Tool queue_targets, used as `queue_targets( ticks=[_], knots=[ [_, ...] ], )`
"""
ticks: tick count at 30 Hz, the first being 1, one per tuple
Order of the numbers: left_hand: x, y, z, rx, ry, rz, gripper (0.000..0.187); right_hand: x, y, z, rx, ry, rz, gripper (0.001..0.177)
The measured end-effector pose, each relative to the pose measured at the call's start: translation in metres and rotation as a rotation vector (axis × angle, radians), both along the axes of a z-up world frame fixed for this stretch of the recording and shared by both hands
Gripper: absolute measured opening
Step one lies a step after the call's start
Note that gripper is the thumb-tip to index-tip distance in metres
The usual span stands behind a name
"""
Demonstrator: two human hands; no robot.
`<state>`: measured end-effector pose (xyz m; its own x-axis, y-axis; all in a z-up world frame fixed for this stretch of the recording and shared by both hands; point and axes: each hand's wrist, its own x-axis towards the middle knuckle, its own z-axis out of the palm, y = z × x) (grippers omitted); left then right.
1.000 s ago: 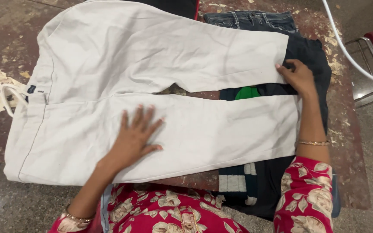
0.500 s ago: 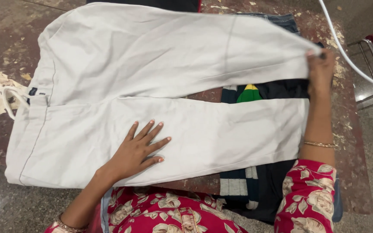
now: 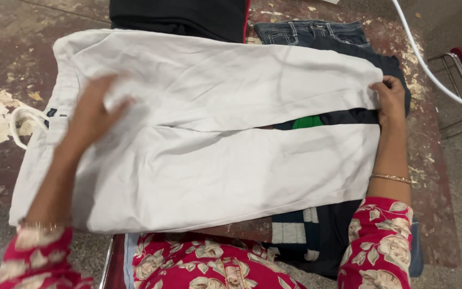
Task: The person folds a black garment on a worn table, smoothing it flat and folding it into a compact rectangle, then places it on a stack of folded clothes. They then pick up a white pair of trousers, lay it out, align the legs and begin folding it.
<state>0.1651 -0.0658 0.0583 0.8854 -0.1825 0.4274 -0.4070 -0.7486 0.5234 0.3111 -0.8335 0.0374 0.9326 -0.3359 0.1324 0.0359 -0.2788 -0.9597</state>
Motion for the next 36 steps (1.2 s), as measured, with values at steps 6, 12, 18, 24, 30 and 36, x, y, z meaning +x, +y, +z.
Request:
queue_targets(
  ticks=[6,12,18,24,30,36],
  knots=[
    [0.088,0.060,-0.007,0.183,-0.161,0.300,0.107,-0.009,0.019,0.015,0.108,0.019,-0.048,0.042],
    [0.109,0.073,-0.024,0.018,0.160,0.340,0.087,-0.015,0.042,0.039,0.088,0.385,-0.109,0.059],
    [0.098,0.094,-0.035,0.122,-0.044,0.389,0.048,-0.010,0.037,0.039,-0.078,0.256,0.220,0.066],
    [0.073,0.122,-0.011,0.171,-0.243,0.323,0.044,-0.020,0.007,0.062,0.165,0.002,0.221,0.053],
    [0.082,0.168,0.016,-0.603,-0.033,-0.027,0.017,-0.031,-0.003,0.088,0.388,-0.250,0.225,0.031],
    [0.170,0.166,0.025,-0.399,-0.110,0.162,0.017,-0.015,0.009,0.081,0.230,-0.276,0.102,0.040]
  ],
)
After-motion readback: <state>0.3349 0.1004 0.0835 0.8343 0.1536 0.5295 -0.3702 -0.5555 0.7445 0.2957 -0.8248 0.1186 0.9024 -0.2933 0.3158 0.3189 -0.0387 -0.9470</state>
